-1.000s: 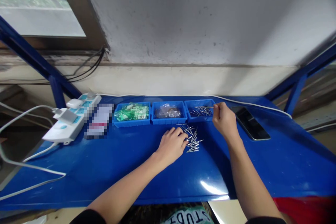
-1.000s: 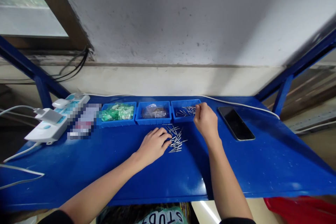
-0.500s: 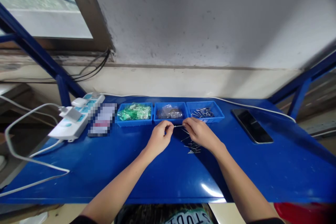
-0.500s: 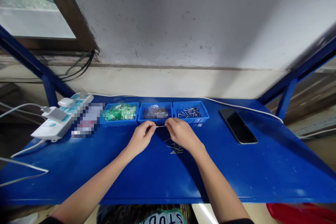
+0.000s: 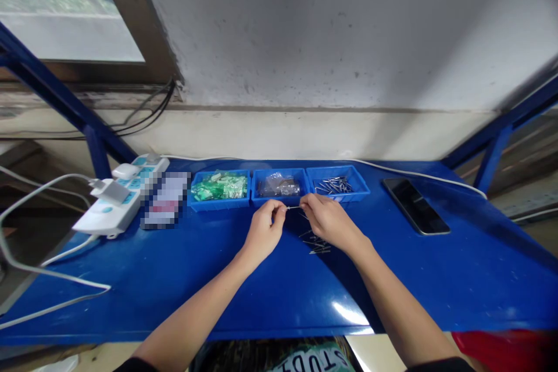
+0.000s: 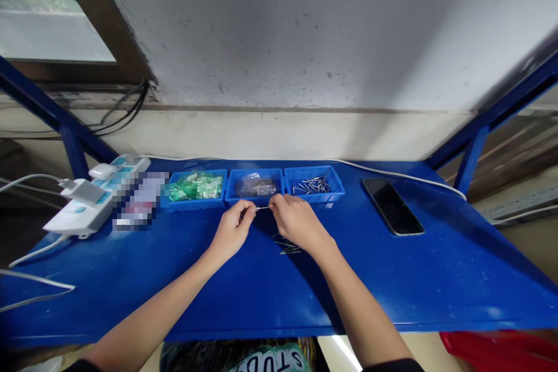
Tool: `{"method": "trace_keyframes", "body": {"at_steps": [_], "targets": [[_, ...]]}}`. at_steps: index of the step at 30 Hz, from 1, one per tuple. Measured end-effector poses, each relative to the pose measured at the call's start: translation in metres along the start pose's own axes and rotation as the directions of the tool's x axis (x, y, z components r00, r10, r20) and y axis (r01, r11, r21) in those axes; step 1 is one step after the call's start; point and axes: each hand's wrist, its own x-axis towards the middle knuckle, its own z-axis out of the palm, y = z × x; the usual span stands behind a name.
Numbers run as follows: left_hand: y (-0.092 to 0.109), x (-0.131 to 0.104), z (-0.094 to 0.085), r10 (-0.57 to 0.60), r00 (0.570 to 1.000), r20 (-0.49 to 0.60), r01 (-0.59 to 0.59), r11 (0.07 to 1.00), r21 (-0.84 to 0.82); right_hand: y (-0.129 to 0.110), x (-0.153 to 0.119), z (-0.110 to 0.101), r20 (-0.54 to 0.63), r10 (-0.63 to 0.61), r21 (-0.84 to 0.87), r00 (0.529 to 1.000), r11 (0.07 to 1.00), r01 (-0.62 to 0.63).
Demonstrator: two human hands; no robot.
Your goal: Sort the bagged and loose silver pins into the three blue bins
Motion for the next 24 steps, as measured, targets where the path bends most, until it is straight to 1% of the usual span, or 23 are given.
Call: {"method": "trace_keyframes", "body": {"at_steps": [3, 6, 7, 9, 11, 12, 14, 15, 16, 17, 18, 19, 20, 22, 23, 24], "targets": [[0.000, -0.001, 0.001, 0.006, 1.000, 0.027, -0.005, 1.000, -0.021, 0.000, 0.001, 0.002, -0.021, -0.004, -0.057, 1.000, 0.998, 0.002], [0.004, -0.004, 0.003, 0.043, 0.996, 0.076, -0.042, 0.999, -0.019, 0.005, 0.001, 0.002, -0.088, 0.040, -0.102, 0.995, 0.994, -0.049], [0.005, -0.006, 0.005, 0.074, 0.992, 0.098, -0.076, 0.997, 0.013, 0.008, 0.001, 0.000, -0.124, 0.066, -0.107, 0.990, 0.991, -0.079], [0.009, -0.008, 0.010, 0.147, 0.977, 0.154, -0.167, 0.977, 0.130, 0.019, -0.001, -0.005, -0.214, 0.136, -0.107, 0.967, 0.981, -0.162], [0.011, -0.009, 0.015, 0.193, 0.955, 0.224, -0.253, 0.926, 0.280, 0.034, -0.005, -0.012, -0.315, 0.241, -0.104, 0.918, 0.953, -0.286], [0.012, -0.010, 0.018, 0.203, 0.945, 0.256, -0.285, 0.895, 0.344, 0.042, -0.007, -0.015, -0.365, 0.304, -0.099, 0.880, 0.927, -0.362], [0.012, -0.011, 0.022, 0.214, 0.925, 0.313, -0.339, 0.837, 0.429, 0.057, -0.012, -0.019, -0.442, 0.433, -0.071, 0.786, 0.856, -0.512], [0.013, -0.012, 0.023, 0.222, 0.916, 0.334, -0.362, 0.814, 0.454, 0.063, -0.014, -0.021, -0.459, 0.487, -0.049, 0.743, 0.821, -0.569], [0.012, -0.012, 0.024, 0.230, 0.909, 0.348, -0.382, 0.794, 0.473, 0.067, -0.015, -0.022, -0.463, 0.529, -0.025, 0.711, 0.794, -0.607], [0.012, -0.012, 0.024, 0.237, 0.904, 0.356, -0.396, 0.777, 0.489, 0.069, -0.016, -0.022, -0.455, 0.556, 0.001, 0.696, 0.781, -0.624], [0.011, -0.012, 0.024, 0.238, 0.903, 0.356, -0.400, 0.766, 0.503, 0.068, -0.015, -0.022, -0.436, 0.564, 0.027, 0.701, 0.787, -0.616], [0.010, -0.012, 0.023, 0.234, 0.909, 0.346, -0.392, 0.764, 0.513, 0.064, -0.014, -0.021, -0.411, 0.547, 0.052, 0.730, 0.813, -0.580], [0.008, -0.011, 0.020, 0.223, 0.918, 0.327, -0.371, 0.773, 0.514, 0.058, -0.013, -0.020, -0.376, 0.503, 0.075, 0.778, 0.854, -0.515], [0.004, -0.009, 0.014, 0.205, 0.939, 0.277, -0.317, 0.828, 0.462, 0.041, -0.009, -0.017, -0.265, 0.340, 0.110, 0.902, 0.940, -0.322], [0.001, -0.007, 0.011, 0.204, 0.947, 0.247, -0.293, 0.862, 0.413, 0.032, -0.007, -0.015, -0.193, 0.233, 0.122, 0.953, 0.969, -0.213], [-0.001, -0.005, 0.007, 0.208, 0.954, 0.216, -0.275, 0.892, 0.358, 0.022, -0.005, -0.012, -0.123, 0.127, 0.128, 0.984, 0.986, -0.111]]}}
